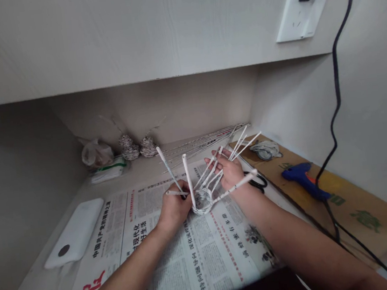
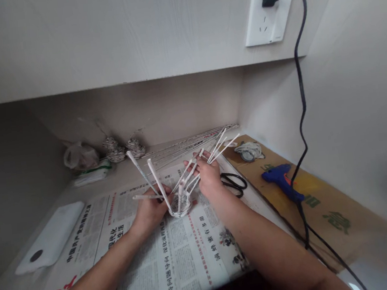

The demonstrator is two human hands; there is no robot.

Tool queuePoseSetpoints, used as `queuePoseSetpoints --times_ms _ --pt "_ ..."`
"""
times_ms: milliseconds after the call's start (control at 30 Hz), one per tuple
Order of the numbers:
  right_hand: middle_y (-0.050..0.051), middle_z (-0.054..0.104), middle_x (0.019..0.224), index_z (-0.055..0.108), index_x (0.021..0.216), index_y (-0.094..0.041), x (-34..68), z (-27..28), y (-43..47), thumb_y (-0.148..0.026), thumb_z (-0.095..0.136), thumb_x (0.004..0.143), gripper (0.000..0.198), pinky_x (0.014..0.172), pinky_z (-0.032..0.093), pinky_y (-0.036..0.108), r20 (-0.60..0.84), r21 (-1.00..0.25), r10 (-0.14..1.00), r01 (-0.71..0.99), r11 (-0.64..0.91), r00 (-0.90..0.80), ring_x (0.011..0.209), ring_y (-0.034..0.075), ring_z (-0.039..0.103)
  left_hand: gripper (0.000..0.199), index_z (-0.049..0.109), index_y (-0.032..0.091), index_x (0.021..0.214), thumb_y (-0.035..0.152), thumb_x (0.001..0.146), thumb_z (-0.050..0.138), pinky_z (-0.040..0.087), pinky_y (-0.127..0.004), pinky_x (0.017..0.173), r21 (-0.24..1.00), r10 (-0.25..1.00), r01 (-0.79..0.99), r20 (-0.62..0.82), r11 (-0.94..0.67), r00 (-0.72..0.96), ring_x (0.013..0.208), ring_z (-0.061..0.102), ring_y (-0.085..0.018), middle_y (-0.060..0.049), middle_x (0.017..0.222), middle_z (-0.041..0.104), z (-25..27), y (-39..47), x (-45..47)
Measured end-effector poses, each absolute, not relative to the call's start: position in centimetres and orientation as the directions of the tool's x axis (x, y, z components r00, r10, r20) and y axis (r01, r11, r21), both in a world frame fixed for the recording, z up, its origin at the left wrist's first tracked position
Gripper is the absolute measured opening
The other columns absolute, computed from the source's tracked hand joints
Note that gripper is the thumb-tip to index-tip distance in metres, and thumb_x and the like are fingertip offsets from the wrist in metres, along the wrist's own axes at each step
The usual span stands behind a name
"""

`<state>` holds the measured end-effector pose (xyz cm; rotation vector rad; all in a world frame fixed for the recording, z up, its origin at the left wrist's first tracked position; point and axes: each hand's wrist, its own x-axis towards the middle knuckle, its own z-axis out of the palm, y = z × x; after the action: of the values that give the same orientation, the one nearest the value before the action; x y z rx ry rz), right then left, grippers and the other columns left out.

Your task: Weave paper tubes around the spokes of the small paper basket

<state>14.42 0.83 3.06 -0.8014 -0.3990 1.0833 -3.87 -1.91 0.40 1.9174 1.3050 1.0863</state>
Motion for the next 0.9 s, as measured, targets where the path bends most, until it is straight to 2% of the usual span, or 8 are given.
queuePoseSetpoints --times_ms 133,233,300,400,467,600,733,900 --pt "-0.001 0.074 0.09 0.055 0.093 -0.023 14.8 3.0 1.0 -0.014 0.075 0.07 0.032 0.068 0.064 0.033 -0.108 -0.725 0.92 -0.663 0.187 0.377 0.072 0.019 0.076 0.002 0.065 0.021 0.076 0.021 0.078 0.066 0.048 -0.029 0.069 0.784 0.916 0.473 0.346 -0.402 0.204 0.069 0.062 -0.018 -0.002 0.074 0.068 0.4 -2.0 -3.8" --pt "-0.003 0.073 0.08 0.054 0.091 -0.025 14.9 3.3 1.1 -0.012 0.073 0.072 0.03 0.065 0.063 0.032 -0.186 -0.709 0.925 -0.697 0.107 0.332 0.069 0.019 0.075 0.003 0.065 0.02 0.075 0.019 0.078 0.065 0.048 -0.029 0.07 0.775 0.909 0.474 0.358 -0.418 0.215 0.069 0.062 -0.018 -0.003 0.075 0.068 0.5 -2.1 -3.8" --pt "-0.003 0.072 0.078 0.056 0.096 -0.025 14.9 3.6 1.0 -0.016 0.074 0.075 0.03 0.062 0.062 0.031 -0.168 -0.735 0.93 -0.67 0.103 0.326 0.066 0.018 0.074 0.004 0.065 0.02 0.075 0.019 0.079 0.065 0.048 -0.03 0.07 0.769 0.908 0.483 0.354 -0.418 0.224 0.07 0.063 -0.018 -0.003 0.075 0.068 0.5 -2.1 -3.9" --pt "-0.001 0.073 0.084 0.06 0.103 -0.025 14.7 3.8 0.7 -0.03 0.076 0.078 0.03 0.063 0.062 0.032 -0.036 -0.815 0.926 -0.547 0.191 0.377 0.065 0.018 0.074 0.004 0.065 0.02 0.075 0.02 0.079 0.065 0.048 -0.03 0.069 0.774 0.918 0.495 0.33 -0.396 0.218 0.069 0.063 -0.019 -0.003 0.074 0.069 0.0 -1.9 -4.0" --pt "0.001 0.072 0.085 0.064 0.1 -0.023 14.6 3.7 0.5 -0.038 0.075 0.078 0.028 0.062 0.062 0.032 0.024 -0.871 0.914 -0.441 0.217 0.404 0.065 0.018 0.073 0.003 0.065 0.02 0.076 0.021 0.078 0.066 0.048 -0.03 0.067 0.782 0.927 0.499 0.315 -0.374 0.202 0.067 0.064 -0.019 -0.004 0.074 0.069 -0.4 -1.6 -4.1" --pt "0.001 0.07 0.068 0.067 0.08 -0.019 14.2 2.6 0.0 -0.035 0.071 0.073 0.017 0.052 0.053 0.026 0.032 -0.977 0.932 -0.185 0.105 0.362 0.056 0.017 0.068 0.003 0.067 0.019 0.077 0.02 0.074 0.068 0.048 -0.03 0.066 0.819 0.947 0.476 0.281 -0.321 0.156 0.066 0.065 -0.019 -0.003 0.073 0.07 -0.4 -1.3 -4.4" --pt "0.001 0.067 0.057 0.067 0.065 -0.018 13.3 1.6 -0.9 -0.031 0.067 0.069 0.014 0.05 0.047 0.026 0.016 -1.0 0.969 -0.012 0.02 0.246 0.053 0.017 0.062 0.002 0.069 0.018 0.075 0.018 0.074 0.068 0.045 -0.028 0.063 0.814 0.961 0.511 0.243 -0.276 0.133 0.065 0.065 -0.019 -0.003 0.07 0.07 0.3 -1.2 -4.7" --pt "0.001 0.07 0.062 0.074 0.075 -0.018 11.8 1.5 -2.2 -0.032 0.066 0.071 0.017 0.056 0.047 0.026 0.091 -0.982 0.982 0.176 0.061 0.167 0.059 0.017 0.064 0.006 0.072 0.018 0.075 0.014 0.073 0.069 0.045 -0.027 0.064 0.774 0.963 0.578 0.249 -0.26 0.101 0.066 0.067 -0.019 -0.003 0.07 0.073 0.7 -0.9 -4.8"
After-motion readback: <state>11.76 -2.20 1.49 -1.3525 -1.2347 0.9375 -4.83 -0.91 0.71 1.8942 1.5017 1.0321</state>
